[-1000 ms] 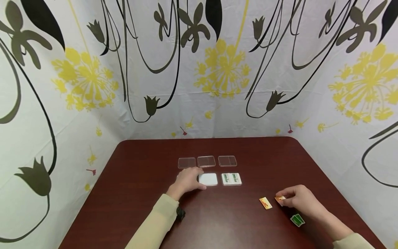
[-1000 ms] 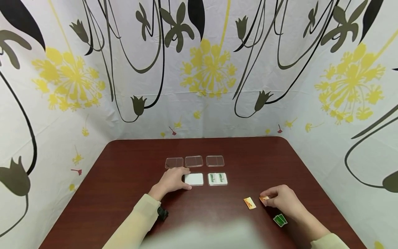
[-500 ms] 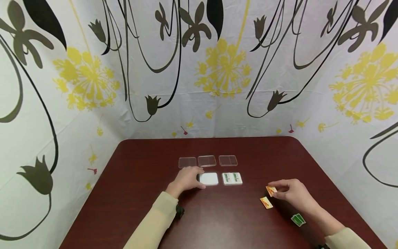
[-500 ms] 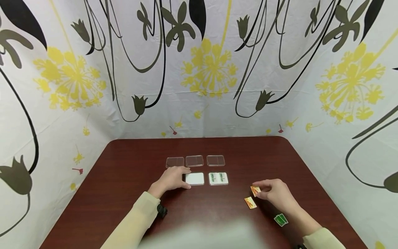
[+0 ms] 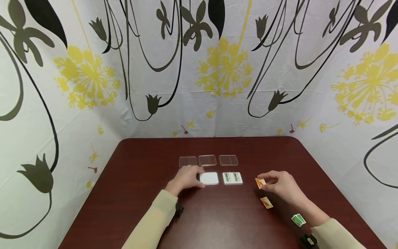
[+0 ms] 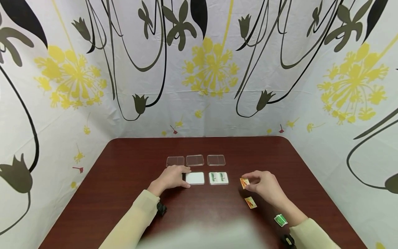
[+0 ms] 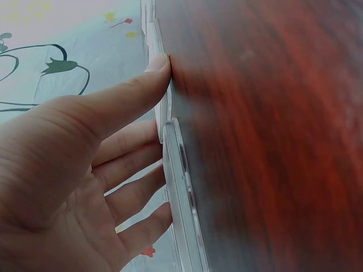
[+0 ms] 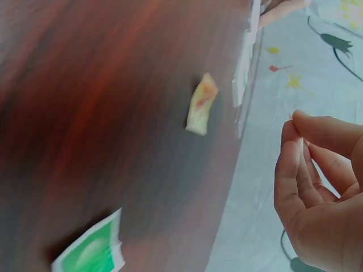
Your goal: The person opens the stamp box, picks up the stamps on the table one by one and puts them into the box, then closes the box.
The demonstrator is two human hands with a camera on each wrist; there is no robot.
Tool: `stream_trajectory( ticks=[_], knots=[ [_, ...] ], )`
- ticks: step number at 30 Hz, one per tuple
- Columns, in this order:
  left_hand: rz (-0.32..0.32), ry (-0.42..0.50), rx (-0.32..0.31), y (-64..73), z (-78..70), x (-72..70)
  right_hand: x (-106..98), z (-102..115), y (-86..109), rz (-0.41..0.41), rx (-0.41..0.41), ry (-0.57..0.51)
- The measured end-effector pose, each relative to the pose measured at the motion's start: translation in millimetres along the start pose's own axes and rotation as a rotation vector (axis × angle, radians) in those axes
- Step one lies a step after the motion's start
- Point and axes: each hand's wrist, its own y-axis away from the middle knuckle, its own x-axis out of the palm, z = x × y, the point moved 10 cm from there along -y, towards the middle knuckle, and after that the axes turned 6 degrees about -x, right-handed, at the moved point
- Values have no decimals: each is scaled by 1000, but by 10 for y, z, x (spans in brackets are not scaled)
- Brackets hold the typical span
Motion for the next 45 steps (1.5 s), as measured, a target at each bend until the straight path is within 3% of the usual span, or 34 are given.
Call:
stream_trajectory(
  ticks=[21, 30, 36, 45],
  knots=[
    [-6, -3, -5, -12, 29, -11, 337, 454, -346, 28, -142, -38],
    [-7, 8, -9, -16, 32, -9, 530, 542, -512, 41, -127, -70],
    [-16, 12, -10, -13, 33, -39, 661, 685, -623, 52, -179, -69],
    [-15, -11, -11, -42, 55, 7, 875, 786, -722, 90, -192, -89]
  ],
)
